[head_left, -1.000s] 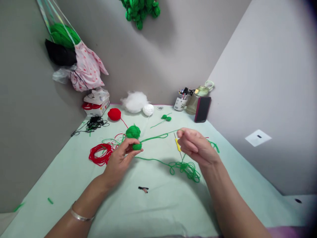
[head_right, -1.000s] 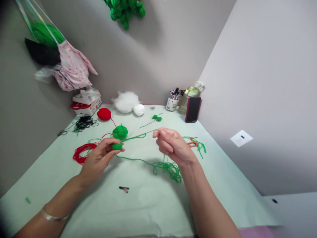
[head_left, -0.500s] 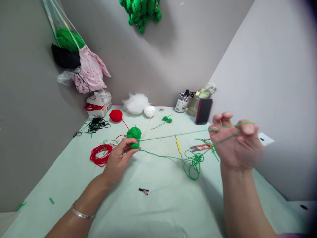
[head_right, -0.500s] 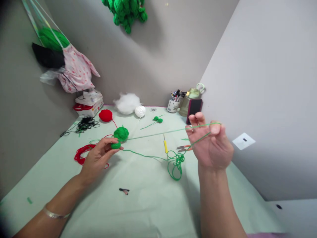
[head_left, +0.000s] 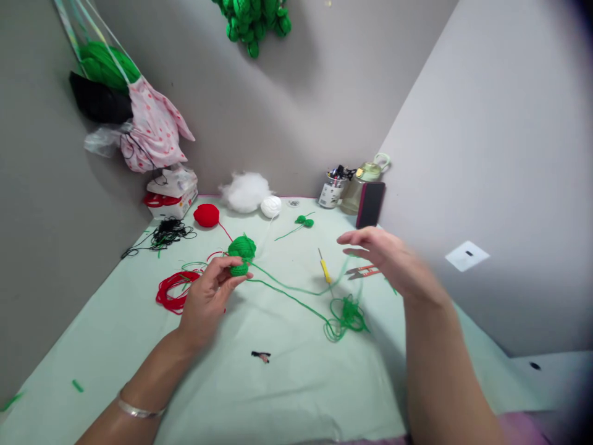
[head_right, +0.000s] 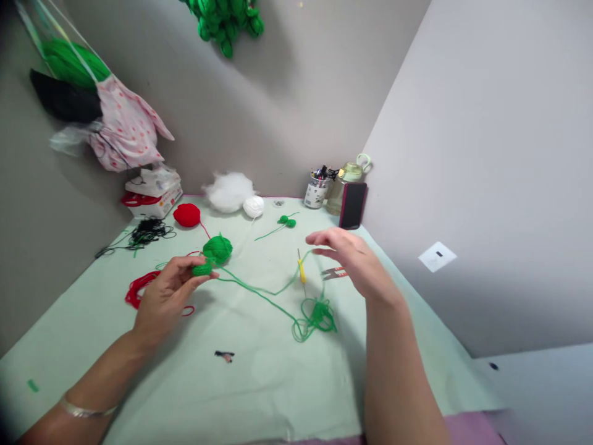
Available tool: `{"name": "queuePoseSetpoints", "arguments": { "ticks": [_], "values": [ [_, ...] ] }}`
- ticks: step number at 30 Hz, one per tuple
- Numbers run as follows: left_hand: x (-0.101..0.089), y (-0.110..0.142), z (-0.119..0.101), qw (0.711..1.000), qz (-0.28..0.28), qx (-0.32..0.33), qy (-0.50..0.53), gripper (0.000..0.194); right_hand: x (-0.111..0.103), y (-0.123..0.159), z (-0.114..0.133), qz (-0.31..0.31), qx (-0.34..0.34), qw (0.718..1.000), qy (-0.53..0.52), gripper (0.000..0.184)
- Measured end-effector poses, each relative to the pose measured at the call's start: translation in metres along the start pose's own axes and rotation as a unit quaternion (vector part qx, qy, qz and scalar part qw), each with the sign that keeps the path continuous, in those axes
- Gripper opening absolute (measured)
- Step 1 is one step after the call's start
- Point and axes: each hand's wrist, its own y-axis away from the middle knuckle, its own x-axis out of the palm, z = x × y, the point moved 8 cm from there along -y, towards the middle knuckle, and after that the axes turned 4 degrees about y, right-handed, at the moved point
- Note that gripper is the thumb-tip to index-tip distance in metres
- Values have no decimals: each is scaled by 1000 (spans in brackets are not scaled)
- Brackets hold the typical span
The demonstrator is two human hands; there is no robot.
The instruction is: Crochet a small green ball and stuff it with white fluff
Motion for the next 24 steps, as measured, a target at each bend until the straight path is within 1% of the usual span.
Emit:
{"name": "queuePoseSetpoints", "arguments": {
  "ticks": [1, 2, 3, 4, 7, 8, 10, 11, 13, 15, 17, 19, 20, 22, 24],
  "values": [
    [0, 1, -1, 1000, 1, -2, -1, 19, 2, -6, -6, -26, 23, 989, 143, 36],
    [1, 1, -1, 1000, 4, -4, -3, 19, 4, -11, -12, -55, 44, 978, 196, 31],
    [2, 2, -2, 1000, 7, -7, -6, 19, 10, -15, -18, -67, 57, 971, 222, 26],
    [3, 3, -3, 1000, 10, -9, -9, 19, 18, -18, -25, -64, 69, 966, 241, 22],
    [7, 6, -5, 1000, 15, -9, -14, 17, 45, -21, -46, -15, 90, 959, 269, 7],
    [8, 7, -7, 1000, 15, -3, -12, 16, 53, -20, -52, 2, 97, 957, 272, 11],
    [10, 9, -10, 1000, 13, 14, -6, 15, 65, -19, -59, 24, 108, 957, 269, 25],
    [11, 9, -11, 1000, 13, 22, -1, 14, 70, -19, -62, 30, 111, 958, 263, 29],
    [14, 11, -13, 999, 17, 30, 8, 14, 75, -21, -62, 29, 111, 964, 239, 31],
    [17, 11, -14, 999, 26, 30, 21, 13, 74, -24, -59, 12, 105, 974, 202, 25],
    [21, 12, -15, 998, 36, 28, 34, 13, 68, -27, -51, -16, 90, 985, 148, 16],
    [25, 14, -16, 997, 46, 21, 51, 12, 62, -26, -38, -39, 68, 994, 72, 10],
    [27, 15, -16, 997, 52, 16, 62, 12, 60, -24, -30, -43, 55, 997, 30, 12],
    [31, 16, -16, 994, 64, 7, 88, 13, 60, -17, -13, -35, 32, 997, -53, 19],
    [33, 18, -16, 992, 71, 1, 105, 14, 67, -8, 5, -13, 15, 991, -129, 22]
  ]
}}
